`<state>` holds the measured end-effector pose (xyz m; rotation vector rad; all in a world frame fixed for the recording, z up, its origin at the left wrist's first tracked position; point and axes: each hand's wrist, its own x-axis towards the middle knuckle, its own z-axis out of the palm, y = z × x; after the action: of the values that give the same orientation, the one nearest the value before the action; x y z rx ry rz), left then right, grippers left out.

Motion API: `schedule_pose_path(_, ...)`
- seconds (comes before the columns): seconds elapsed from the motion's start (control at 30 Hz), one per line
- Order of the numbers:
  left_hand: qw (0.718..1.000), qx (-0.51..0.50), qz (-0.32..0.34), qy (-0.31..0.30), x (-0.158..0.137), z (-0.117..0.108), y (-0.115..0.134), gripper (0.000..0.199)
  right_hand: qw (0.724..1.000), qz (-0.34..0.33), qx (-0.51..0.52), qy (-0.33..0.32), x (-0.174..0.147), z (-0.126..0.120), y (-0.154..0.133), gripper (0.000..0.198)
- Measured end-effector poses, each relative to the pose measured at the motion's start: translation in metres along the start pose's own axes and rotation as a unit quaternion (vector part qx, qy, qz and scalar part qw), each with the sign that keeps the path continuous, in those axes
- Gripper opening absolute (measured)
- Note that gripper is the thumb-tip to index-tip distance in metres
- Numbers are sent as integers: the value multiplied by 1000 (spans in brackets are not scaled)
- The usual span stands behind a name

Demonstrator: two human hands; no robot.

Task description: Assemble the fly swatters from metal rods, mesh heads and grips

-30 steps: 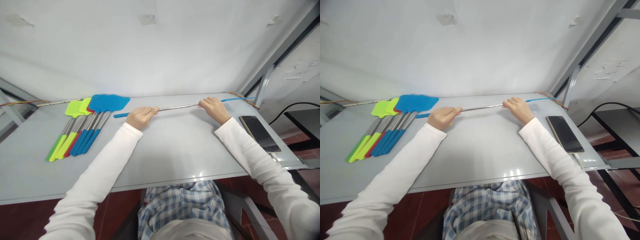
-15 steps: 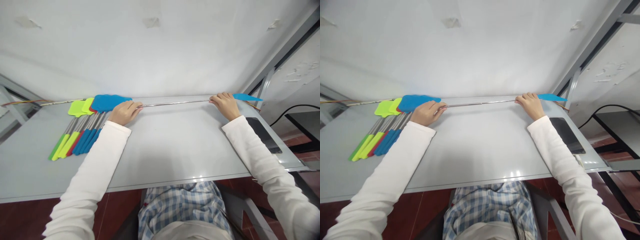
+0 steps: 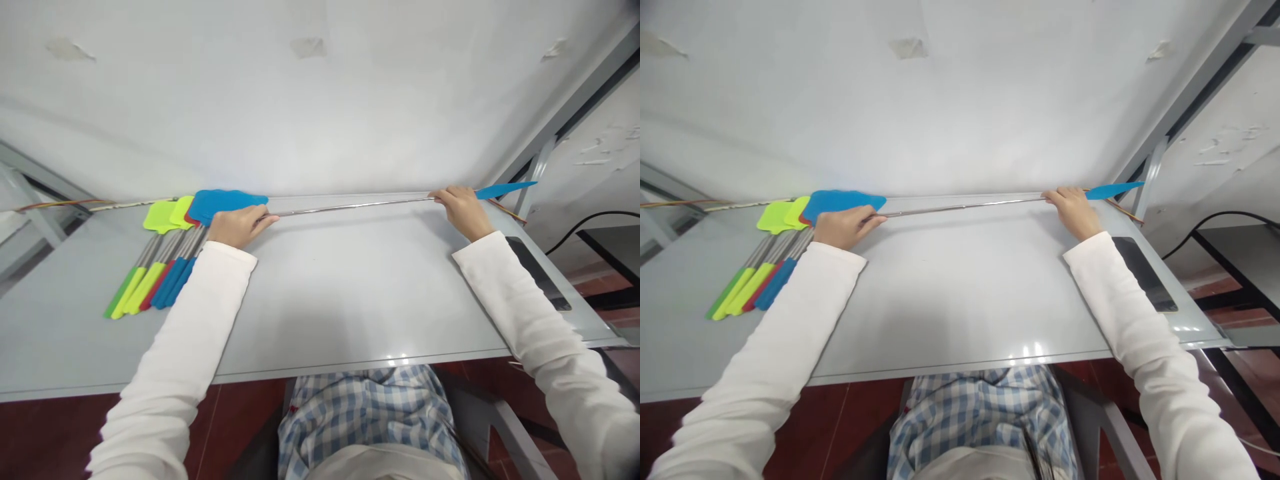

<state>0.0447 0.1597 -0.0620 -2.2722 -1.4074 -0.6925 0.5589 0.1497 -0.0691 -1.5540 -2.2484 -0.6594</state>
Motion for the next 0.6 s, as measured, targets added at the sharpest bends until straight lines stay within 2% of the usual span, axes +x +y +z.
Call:
schedule_pose_path(0.1,1000,3,-21,15,0,-6,0,52,999,4,35,5,0,-4,-1,41)
schedule_pose_path(0.2,999,0,-26,21,1,-9,7,54,998,0,63,-1,3,-9,-17,39)
schedule_pose_path(0.33,1000,-29,-5,8,7,-5,38,57,994,-43,95,-12,9,-15,-57,40)
schedule_pose_path(0.43,999,-26,11,25,12,-4,62,57,995,-38,93,3,11,-20,-83,42)
schedule_pose_path(0.6,998,-6,37,41,12,-11,81,57,992,-56,115,2,4,-27,-112,39)
